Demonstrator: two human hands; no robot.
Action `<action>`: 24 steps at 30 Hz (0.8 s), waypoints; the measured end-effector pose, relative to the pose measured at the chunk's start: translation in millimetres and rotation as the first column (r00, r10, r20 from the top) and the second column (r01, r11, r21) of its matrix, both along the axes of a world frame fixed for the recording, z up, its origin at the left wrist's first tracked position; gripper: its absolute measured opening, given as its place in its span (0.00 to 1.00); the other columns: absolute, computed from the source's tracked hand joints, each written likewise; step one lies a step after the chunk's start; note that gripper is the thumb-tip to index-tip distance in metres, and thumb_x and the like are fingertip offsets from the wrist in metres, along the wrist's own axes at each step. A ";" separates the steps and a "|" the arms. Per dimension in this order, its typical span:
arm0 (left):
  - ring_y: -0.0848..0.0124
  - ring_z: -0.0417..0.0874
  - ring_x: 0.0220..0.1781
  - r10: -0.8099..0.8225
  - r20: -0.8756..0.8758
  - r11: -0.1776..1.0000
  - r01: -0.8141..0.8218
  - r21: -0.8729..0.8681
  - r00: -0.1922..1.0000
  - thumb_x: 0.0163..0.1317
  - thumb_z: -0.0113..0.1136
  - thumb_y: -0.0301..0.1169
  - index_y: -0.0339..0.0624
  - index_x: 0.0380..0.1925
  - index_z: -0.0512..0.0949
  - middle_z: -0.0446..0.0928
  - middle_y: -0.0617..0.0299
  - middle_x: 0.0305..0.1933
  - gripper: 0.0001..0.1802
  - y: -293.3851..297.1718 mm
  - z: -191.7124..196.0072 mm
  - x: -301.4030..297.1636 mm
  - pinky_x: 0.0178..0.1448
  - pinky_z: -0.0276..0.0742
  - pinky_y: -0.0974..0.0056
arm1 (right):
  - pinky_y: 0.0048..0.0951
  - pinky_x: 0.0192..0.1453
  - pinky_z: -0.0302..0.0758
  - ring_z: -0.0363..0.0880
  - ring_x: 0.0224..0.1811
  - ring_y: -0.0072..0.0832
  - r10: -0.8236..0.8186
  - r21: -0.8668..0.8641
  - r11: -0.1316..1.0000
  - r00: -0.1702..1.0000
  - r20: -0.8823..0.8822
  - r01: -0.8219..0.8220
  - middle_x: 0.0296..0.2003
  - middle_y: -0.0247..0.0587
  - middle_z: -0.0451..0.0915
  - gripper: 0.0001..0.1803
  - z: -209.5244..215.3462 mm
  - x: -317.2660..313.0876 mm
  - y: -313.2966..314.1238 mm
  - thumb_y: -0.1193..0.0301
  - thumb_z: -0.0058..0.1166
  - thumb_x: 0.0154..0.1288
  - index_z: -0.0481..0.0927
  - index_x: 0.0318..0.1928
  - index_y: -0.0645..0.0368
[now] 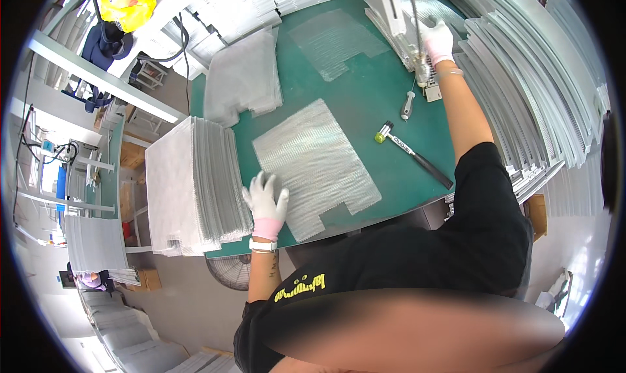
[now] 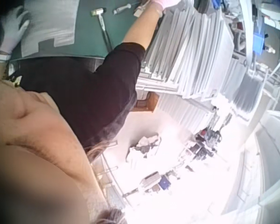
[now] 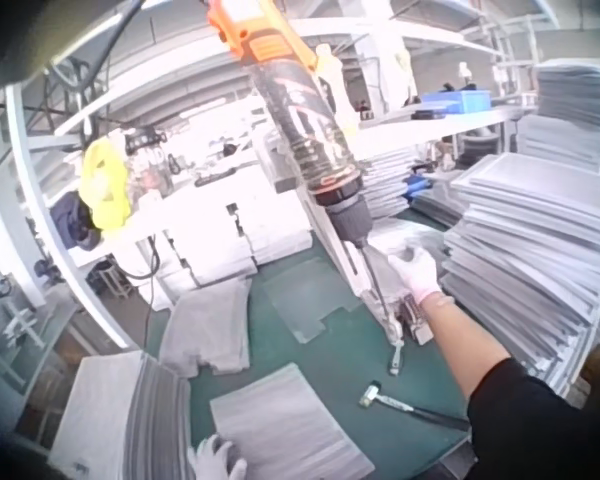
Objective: Assembling air filters by fitting mesh sheets into plastic frames and using an electric drill.
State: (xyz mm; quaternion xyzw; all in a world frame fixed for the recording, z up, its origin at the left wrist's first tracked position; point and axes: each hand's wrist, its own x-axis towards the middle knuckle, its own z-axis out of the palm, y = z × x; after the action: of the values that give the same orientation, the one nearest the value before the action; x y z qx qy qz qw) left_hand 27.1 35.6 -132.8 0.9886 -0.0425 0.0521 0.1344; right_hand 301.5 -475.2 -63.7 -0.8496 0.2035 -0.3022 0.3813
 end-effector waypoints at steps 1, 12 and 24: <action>0.48 0.60 0.75 0.037 0.158 0.999 -0.032 -0.037 0.987 0.61 0.60 0.44 0.41 0.59 0.76 0.65 0.45 0.70 0.29 0.0 -1.1 -3.2 0.79 0.38 0.35 | 0.38 0.67 0.73 0.78 0.62 0.47 0.017 0.003 1.000 1.000 -0.002 -0.017 0.58 0.58 0.79 0.47 -7.7 5.6 4.4 0.44 0.69 0.48 0.75 0.63 0.63; 0.50 0.62 0.74 0.085 0.346 0.968 0.005 -0.251 0.934 0.61 0.59 0.36 0.37 0.59 0.74 0.64 0.45 0.70 0.26 -19.2 12.8 -23.5 0.77 0.50 0.40 | 0.36 0.68 0.71 0.76 0.64 0.44 0.049 -0.099 0.994 0.999 0.021 -0.047 0.60 0.60 0.77 0.45 -14.4 3.7 -12.8 0.44 0.66 0.56 0.74 0.62 0.70; 0.63 0.72 0.68 0.034 0.176 -0.279 0.179 -0.944 0.984 0.68 0.59 0.25 0.32 0.71 0.62 0.72 0.50 0.68 0.32 -143.9 39.7 -37.5 0.69 0.70 0.61 | 0.44 0.76 0.62 0.64 0.72 0.43 0.666 0.096 0.541 0.496 0.557 -0.835 0.69 0.53 0.63 0.44 -63.2 -280.1 233.5 0.69 0.68 0.54 0.62 0.70 0.62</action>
State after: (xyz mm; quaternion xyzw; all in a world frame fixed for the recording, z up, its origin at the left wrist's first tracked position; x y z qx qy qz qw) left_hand -10.4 -108.4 -93.1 0.4768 -0.0527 0.1230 0.8688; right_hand 21.4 -241.7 -126.9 -0.6695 -0.2399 -0.2492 0.6573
